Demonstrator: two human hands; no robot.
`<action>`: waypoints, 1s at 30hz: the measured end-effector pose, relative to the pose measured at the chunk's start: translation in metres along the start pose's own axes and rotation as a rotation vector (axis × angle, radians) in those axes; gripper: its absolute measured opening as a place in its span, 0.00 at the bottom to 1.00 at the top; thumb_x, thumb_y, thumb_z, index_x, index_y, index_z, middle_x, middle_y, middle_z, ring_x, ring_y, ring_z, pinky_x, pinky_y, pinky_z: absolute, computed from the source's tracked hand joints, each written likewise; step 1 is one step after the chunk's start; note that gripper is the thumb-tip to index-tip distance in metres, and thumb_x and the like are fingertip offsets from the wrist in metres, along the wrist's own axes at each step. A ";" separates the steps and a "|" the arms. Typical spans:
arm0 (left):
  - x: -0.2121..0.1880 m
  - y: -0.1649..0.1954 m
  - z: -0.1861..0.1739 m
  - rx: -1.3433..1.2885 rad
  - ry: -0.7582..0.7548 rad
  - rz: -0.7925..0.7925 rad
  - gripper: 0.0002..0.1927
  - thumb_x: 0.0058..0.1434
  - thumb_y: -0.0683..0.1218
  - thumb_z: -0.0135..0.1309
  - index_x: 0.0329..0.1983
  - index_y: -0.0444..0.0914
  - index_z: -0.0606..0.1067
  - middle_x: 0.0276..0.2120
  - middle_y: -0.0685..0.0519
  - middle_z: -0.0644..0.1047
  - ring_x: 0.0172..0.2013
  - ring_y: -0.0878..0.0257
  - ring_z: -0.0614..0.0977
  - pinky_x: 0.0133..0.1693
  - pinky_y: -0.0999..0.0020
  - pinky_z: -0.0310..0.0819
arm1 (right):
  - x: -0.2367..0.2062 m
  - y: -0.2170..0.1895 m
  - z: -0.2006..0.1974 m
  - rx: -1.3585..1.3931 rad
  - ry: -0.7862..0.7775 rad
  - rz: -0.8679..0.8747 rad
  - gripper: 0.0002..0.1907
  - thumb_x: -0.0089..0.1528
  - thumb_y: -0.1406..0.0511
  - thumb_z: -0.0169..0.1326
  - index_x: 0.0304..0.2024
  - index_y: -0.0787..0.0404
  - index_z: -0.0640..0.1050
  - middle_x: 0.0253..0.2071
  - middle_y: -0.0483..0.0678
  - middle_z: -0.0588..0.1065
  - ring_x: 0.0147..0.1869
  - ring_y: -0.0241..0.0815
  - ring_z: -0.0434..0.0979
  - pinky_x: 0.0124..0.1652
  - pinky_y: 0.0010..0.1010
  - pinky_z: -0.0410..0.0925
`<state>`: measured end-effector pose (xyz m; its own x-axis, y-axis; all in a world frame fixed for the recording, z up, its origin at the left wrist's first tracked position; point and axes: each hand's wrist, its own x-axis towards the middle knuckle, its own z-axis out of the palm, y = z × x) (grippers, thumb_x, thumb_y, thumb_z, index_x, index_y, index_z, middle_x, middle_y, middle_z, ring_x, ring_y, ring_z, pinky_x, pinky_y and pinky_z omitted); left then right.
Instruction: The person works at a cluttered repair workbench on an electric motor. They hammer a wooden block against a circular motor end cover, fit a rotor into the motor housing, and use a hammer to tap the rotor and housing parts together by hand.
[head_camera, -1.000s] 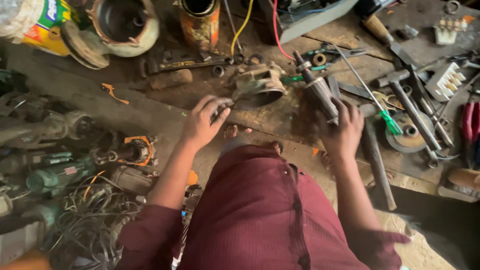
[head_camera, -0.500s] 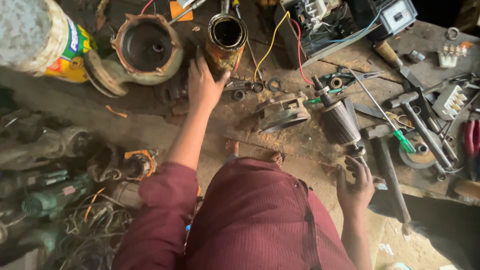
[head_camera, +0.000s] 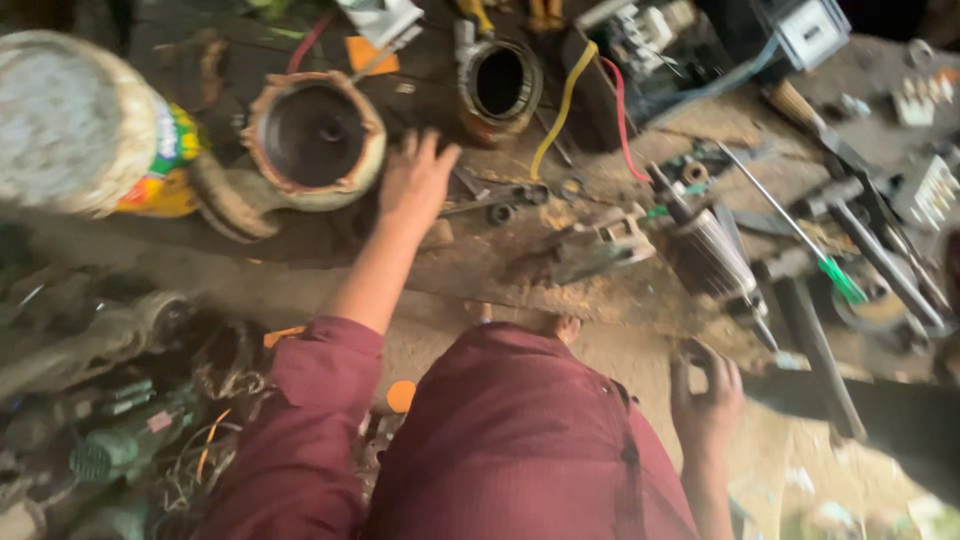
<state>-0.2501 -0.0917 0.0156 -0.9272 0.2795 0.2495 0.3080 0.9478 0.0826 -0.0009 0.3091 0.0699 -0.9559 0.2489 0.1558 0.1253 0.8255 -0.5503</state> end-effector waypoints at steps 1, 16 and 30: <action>0.001 -0.002 0.002 -0.042 -0.001 -0.007 0.15 0.67 0.47 0.49 0.55 0.44 0.78 0.59 0.40 0.75 0.59 0.39 0.75 0.55 0.46 0.71 | -0.003 0.001 0.001 0.003 -0.017 0.000 0.16 0.64 0.65 0.62 0.53 0.61 0.80 0.49 0.53 0.78 0.50 0.49 0.80 0.50 0.39 0.72; -0.028 0.022 0.002 -0.198 0.157 0.257 0.06 0.80 0.39 0.44 0.54 0.34 0.71 0.52 0.44 0.74 0.54 0.47 0.77 0.57 0.54 0.71 | 0.010 0.071 -0.058 -0.145 0.067 0.058 0.15 0.62 0.65 0.61 0.52 0.58 0.79 0.48 0.53 0.77 0.53 0.56 0.76 0.52 0.42 0.69; -0.047 0.198 -0.120 -1.147 0.068 -0.175 0.13 0.82 0.47 0.51 0.59 0.31 0.75 0.51 0.46 0.78 0.50 0.60 0.79 0.54 0.68 0.73 | 0.173 0.254 -0.140 -0.715 -0.105 0.005 0.19 0.64 0.58 0.54 0.54 0.61 0.76 0.51 0.57 0.77 0.54 0.60 0.77 0.50 0.50 0.70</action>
<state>-0.1198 0.0648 0.1362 -0.9735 0.1165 0.1970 0.2218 0.2680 0.9375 -0.0977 0.6329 0.0720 -0.9708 0.2335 0.0549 0.2387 0.9629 0.1259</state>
